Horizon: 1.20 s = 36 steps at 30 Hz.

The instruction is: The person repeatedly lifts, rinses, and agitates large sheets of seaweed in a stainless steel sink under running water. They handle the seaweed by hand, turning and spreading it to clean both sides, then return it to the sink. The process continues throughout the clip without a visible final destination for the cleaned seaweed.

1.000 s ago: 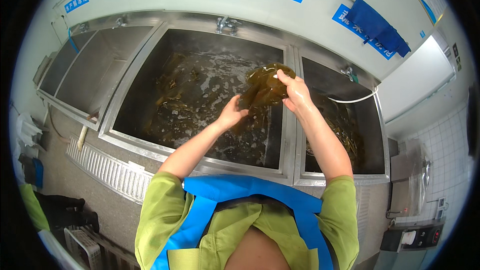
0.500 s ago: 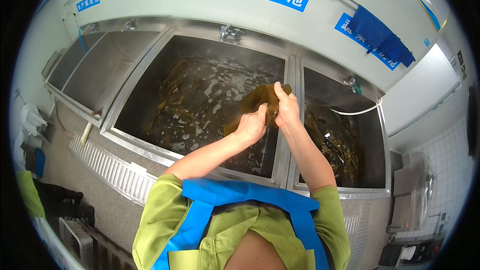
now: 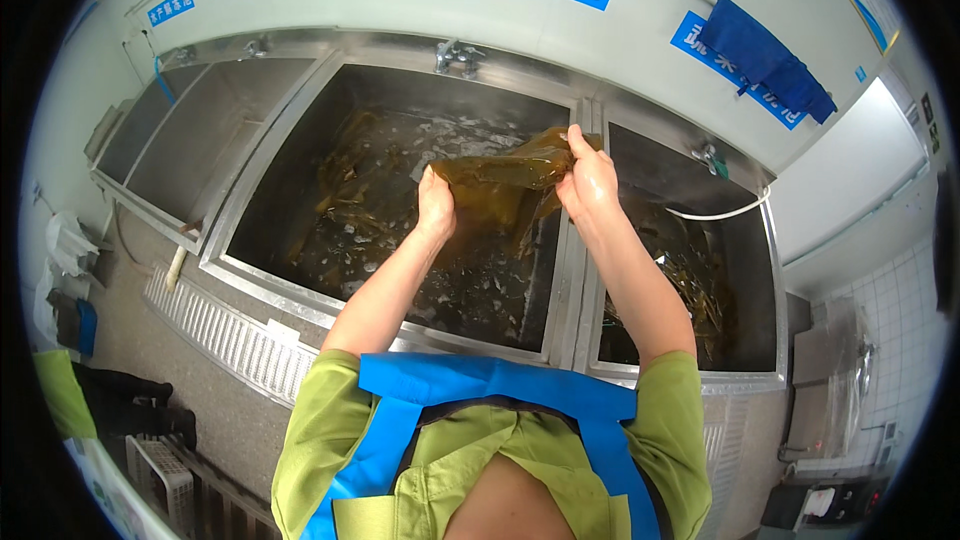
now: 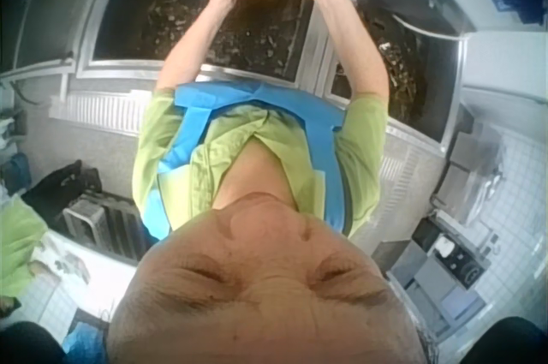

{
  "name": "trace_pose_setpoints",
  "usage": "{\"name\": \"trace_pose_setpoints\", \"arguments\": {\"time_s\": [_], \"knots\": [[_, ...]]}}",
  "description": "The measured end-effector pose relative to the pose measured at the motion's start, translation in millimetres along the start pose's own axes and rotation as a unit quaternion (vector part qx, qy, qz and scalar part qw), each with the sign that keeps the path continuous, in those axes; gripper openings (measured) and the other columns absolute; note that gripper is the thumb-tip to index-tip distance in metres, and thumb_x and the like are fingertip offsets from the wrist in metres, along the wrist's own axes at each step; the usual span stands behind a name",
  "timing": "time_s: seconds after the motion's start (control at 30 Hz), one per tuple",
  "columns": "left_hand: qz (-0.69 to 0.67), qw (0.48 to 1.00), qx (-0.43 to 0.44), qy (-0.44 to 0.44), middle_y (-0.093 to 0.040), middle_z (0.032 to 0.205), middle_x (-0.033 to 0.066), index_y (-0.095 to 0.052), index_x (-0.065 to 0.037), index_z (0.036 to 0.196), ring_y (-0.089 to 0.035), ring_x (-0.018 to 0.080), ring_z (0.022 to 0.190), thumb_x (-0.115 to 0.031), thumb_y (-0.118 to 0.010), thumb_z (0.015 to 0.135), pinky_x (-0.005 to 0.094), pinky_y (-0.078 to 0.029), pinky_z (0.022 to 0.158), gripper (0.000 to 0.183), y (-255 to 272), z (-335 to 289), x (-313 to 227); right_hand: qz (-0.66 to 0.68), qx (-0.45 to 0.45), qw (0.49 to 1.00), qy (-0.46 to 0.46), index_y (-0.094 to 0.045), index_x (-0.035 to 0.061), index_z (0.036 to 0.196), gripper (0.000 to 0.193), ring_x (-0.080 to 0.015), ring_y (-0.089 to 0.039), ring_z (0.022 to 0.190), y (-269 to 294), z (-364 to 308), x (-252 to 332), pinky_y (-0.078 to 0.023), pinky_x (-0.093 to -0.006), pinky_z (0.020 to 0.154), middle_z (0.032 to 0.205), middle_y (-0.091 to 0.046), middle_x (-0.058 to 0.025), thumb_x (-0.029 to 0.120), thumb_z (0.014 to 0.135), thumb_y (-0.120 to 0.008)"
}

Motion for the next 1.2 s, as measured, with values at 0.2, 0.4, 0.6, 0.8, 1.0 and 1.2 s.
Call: {"name": "trace_pose_setpoints", "arguments": {"time_s": [0.2, 0.4, 0.6, 0.8, 1.0, 1.2], "knots": [[0.428, 0.838, 0.329, -0.077, -0.046, 0.092, 0.0023, -0.039, -0.011, 0.124, -0.044, 0.0135, 0.090, -0.023, -0.064, 0.076, 0.0264, -0.038, 0.084, 0.055, -31.2, -34.6, -32.3, 0.009, 0.005, 0.999, -0.047, -0.053, -0.0043, 0.098, 0.026, -0.0284, -0.056, 0.088, 12.9, 1.0, 15.4, -0.046, -0.0411, 0.081, 0.097, -0.058, -0.0160, 0.020, 0.091, -0.051], [0.618, 0.750, 0.237, 0.010, -0.066, 0.091, 0.0075, -0.063, -0.002, 0.097, -0.059, 0.0185, 0.088, -0.016, -0.063, 0.078, 0.0279, -0.043, 0.083, 0.023, -18.5, -19.3, -1.0, -0.039, 0.068, 0.995, -0.068, -0.054, -0.0029, 0.095, 0.028, -0.0241, -0.059, 0.083, 3.9, -48.7, 31.9, -0.049, -0.0391, 0.074, 0.093, -0.059, -0.0130, 0.024, 0.091, -0.051], [0.470, 0.781, 0.367, 0.185, -0.063, 0.089, 0.0006, -0.060, 0.000, 0.100, -0.052, 0.0098, 0.086, -0.014, -0.063, 0.081, 0.0264, -0.041, 0.081, 0.024, 25.3, -33.2, 68.0, -0.013, 0.122, 0.990, -0.071, -0.055, -0.0017, 0.098, 0.029, -0.0251, -0.059, 0.086, 6.5, -82.2, 61.1, -0.049, -0.0381, 0.077, 0.096, -0.060, -0.0140, 0.026, 0.089, -0.053], [0.453, 0.849, 0.249, 0.114, -0.061, 0.087, 0.0034, -0.059, 0.000, 0.093, -0.053, 0.0132, 0.086, 0.007, -0.047, 0.073, 0.0273, -0.043, 0.079, 0.025, 74.8, -11.1, 63.2, 0.055, 0.125, 0.990, -0.039, -0.058, -0.0008, 0.097, 0.033, -0.0257, -0.060, 0.085, 61.3, -78.3, 85.1, -0.048, -0.0383, 0.079, 0.094, -0.062, -0.0136, 0.030, 0.088, -0.054], [0.312, 0.918, 0.227, 0.089, -0.063, 0.085, 0.0099, -0.058, 0.004, 0.091, -0.059, 0.0161, 0.079, 0.009, -0.036, 0.077, 0.0302, -0.048, 0.073, 0.026, 35.1, 30.3, -53.9, 0.228, -0.092, 0.966, -0.084, -0.042, -0.0065, 0.118, 0.056, -0.0274, -0.052, 0.105, 152.5, -52.3, 10.2, -0.044, -0.0392, 0.087, 0.116, -0.051, -0.0208, 0.039, 0.087, -0.054], [0.660, 0.618, 0.418, -0.091, -0.059, 0.096, 0.0261, -0.055, 0.005, 0.102, -0.055, 0.0405, 0.095, -0.001, -0.046, 0.064, 0.0426, -0.044, 0.085, 0.040, -55.2, -43.2, -31.2, -0.661, 0.114, 0.621, 0.406, -0.027, -0.0065, 0.129, 0.070, -0.0381, -0.047, 0.112, 95.9, -66.7, -95.0, -0.042, -0.0385, 0.091, 0.119, -0.047, -0.0277, 0.021, 0.078, -0.064]]}}
Point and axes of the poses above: each hand's wrist, its own z-axis towards the middle knuckle, its own y-axis out of the back of the hand, x = y × z, the point moved 3 cm from there along z, towards the middle knuckle
